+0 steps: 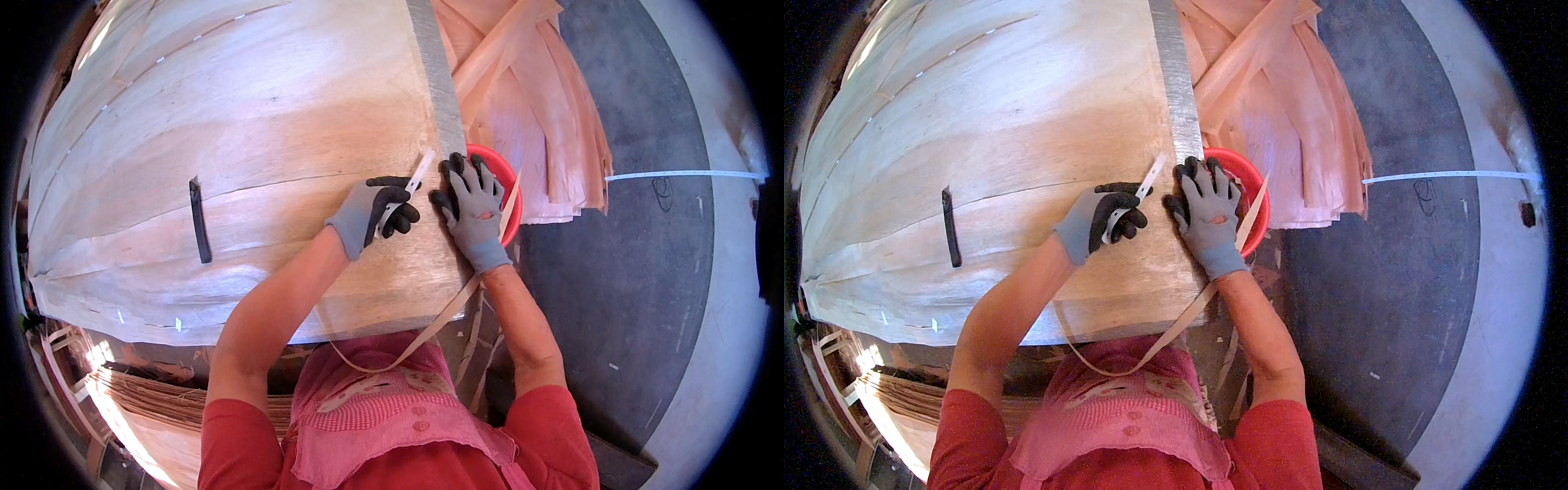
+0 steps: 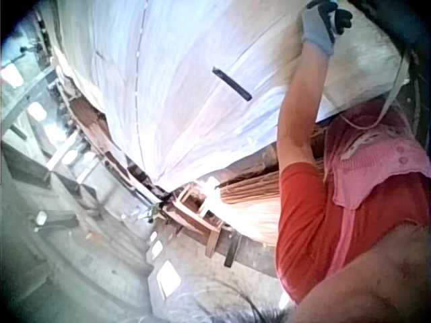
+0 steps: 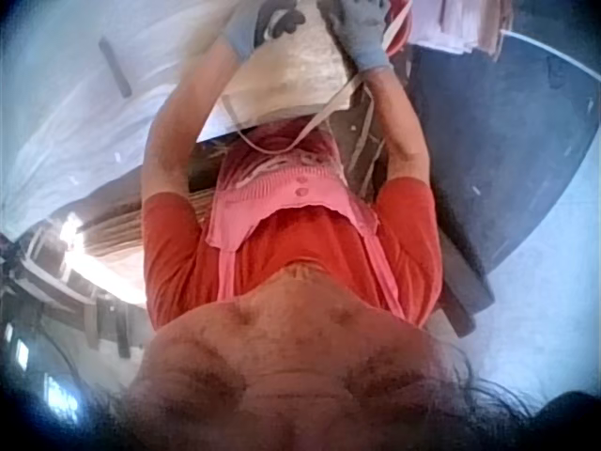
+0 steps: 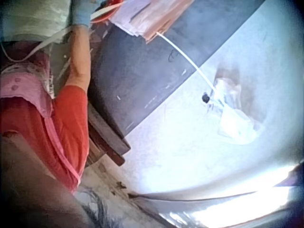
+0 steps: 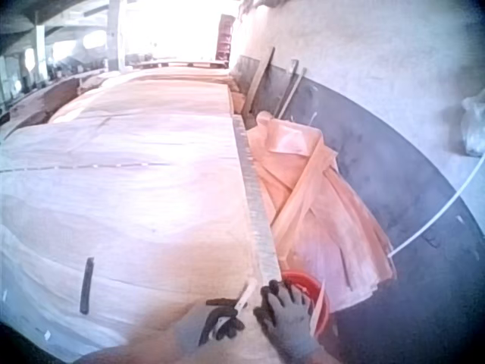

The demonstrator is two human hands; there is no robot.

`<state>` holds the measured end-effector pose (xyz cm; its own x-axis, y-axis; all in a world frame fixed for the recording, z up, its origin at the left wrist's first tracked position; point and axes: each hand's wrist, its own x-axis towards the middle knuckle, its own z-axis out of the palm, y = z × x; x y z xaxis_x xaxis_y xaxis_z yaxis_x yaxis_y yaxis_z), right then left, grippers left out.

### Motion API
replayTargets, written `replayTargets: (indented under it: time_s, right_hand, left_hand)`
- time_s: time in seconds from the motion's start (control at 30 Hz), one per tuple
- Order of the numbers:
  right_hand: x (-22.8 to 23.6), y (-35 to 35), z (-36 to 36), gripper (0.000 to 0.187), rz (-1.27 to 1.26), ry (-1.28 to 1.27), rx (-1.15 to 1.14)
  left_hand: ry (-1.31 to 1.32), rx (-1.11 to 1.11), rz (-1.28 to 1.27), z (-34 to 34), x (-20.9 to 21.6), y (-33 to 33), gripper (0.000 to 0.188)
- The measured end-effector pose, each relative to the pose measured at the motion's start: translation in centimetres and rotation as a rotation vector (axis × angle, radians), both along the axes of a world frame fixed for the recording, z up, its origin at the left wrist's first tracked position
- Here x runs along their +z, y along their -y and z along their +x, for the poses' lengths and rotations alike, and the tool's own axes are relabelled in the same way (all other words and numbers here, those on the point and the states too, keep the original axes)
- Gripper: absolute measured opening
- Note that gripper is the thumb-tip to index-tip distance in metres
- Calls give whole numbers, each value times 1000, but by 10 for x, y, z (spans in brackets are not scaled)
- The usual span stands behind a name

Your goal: The person applies adhesive tape to cracks and seams on large wooden veneer sheets using a utility knife to cut the tape and a hand-held scraper to smooth the veneer. The person handles several strips of tape and places new pieces of veneer into gaps.

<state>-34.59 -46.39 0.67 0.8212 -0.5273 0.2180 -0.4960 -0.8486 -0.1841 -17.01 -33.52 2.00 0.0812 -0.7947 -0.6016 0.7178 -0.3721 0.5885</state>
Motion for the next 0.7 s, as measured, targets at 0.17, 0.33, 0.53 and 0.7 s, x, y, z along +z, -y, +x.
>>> replayTargets:
  time_s: [0.17, 0.33, 0.53, 0.7]
  right_hand:
    - [-6, 0, -1, 63, -11, 49, 47]
    - [1, 2, 5, 62, -31, -6, 221]
    - [11, 8, 10, 56, -31, -249, 391]
    - [22, 1, 25, 50, -69, -291, 421]
  left_hand:
    - [-13, 14, 63, -2, -5, 3, 25]
    - [5, 1, 91, -3, -1, -1, 23]
    - [90, -39, 97, -3, 2, -5, 21]
    - [636, -279, 194, 17, 11, -17, 21]
